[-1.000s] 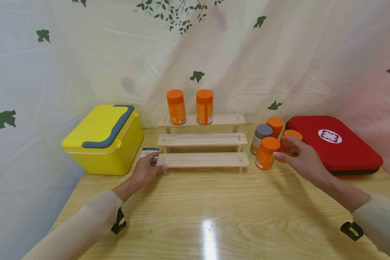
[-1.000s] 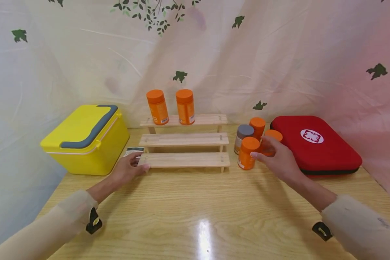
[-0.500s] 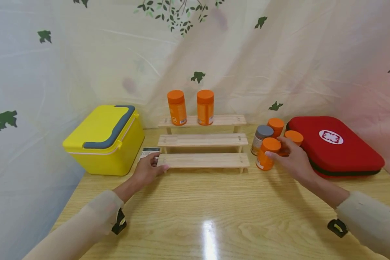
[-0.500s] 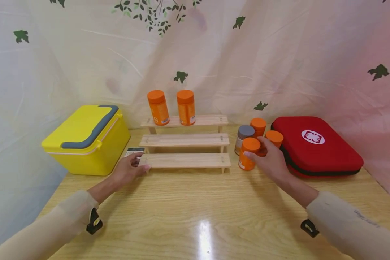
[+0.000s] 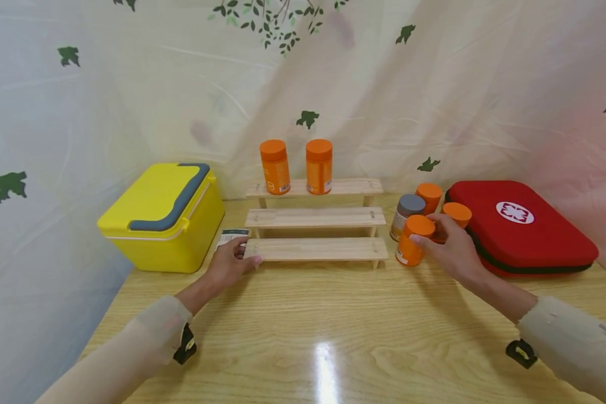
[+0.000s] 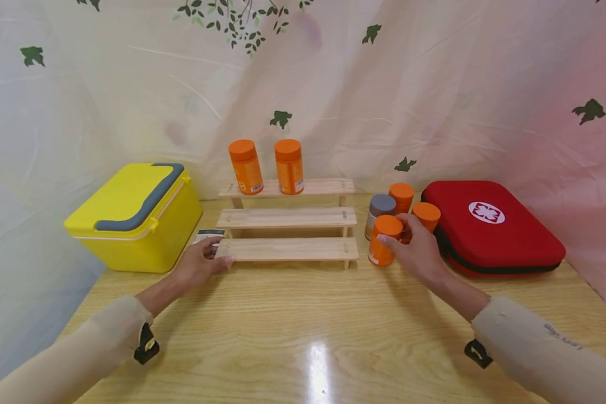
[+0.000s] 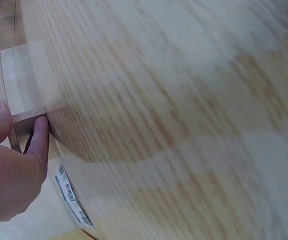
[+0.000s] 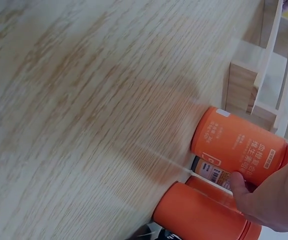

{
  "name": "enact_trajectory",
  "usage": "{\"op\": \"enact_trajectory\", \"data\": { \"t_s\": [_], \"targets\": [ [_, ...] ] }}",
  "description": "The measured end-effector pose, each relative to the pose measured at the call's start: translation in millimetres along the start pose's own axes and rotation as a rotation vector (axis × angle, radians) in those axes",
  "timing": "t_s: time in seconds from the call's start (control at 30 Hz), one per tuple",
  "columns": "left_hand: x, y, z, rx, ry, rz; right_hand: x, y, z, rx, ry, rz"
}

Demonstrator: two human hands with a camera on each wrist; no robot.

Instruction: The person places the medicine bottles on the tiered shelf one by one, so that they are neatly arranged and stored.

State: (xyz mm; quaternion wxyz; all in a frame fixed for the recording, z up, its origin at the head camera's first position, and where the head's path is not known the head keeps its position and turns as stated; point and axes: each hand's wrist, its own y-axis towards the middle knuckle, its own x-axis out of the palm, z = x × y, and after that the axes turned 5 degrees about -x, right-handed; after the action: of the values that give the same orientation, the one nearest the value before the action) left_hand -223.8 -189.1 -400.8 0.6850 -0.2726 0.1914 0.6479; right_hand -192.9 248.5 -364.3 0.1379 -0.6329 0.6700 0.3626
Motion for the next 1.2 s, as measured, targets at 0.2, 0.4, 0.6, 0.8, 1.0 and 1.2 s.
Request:
{"op": "enact_trajectory", "data": {
  "t_s": [0.2,0.4,0.6,0.8,1.0,1.2],
  "targets": [
    [-0.2,0.2,0.6,-0.008,0.011,0.005,-1.6,0.9,0.9,0.001,-0.008,0.001],
    [0.6,-0.5,-0.7,-0.013,0.006,0.004,-4.5,-1.6,0.9,-0.007,-0.020,0.000],
    [1.0,-0.7,0.0,-0.018,-0.001,-0.001,-10.3,-5.0,-8.8,-0.021,0.017,-0.018],
    [1.3,-1.1,0.6,-0.021,0.001,-0.004,-18.7,-4.0,-23.6,-0.054,0.065,-0.035],
    [0.1,-1.6,2.1,-0.027,0.007,-0.004,-31.1,5.5,-40.5,-0.062,0.059,-0.031],
    [-0.5,-0.6,2.0,-0.013,0.002,-0.006,-40.0,24.0,-59.1,-0.024,0.048,-0.041]
  ]
}}
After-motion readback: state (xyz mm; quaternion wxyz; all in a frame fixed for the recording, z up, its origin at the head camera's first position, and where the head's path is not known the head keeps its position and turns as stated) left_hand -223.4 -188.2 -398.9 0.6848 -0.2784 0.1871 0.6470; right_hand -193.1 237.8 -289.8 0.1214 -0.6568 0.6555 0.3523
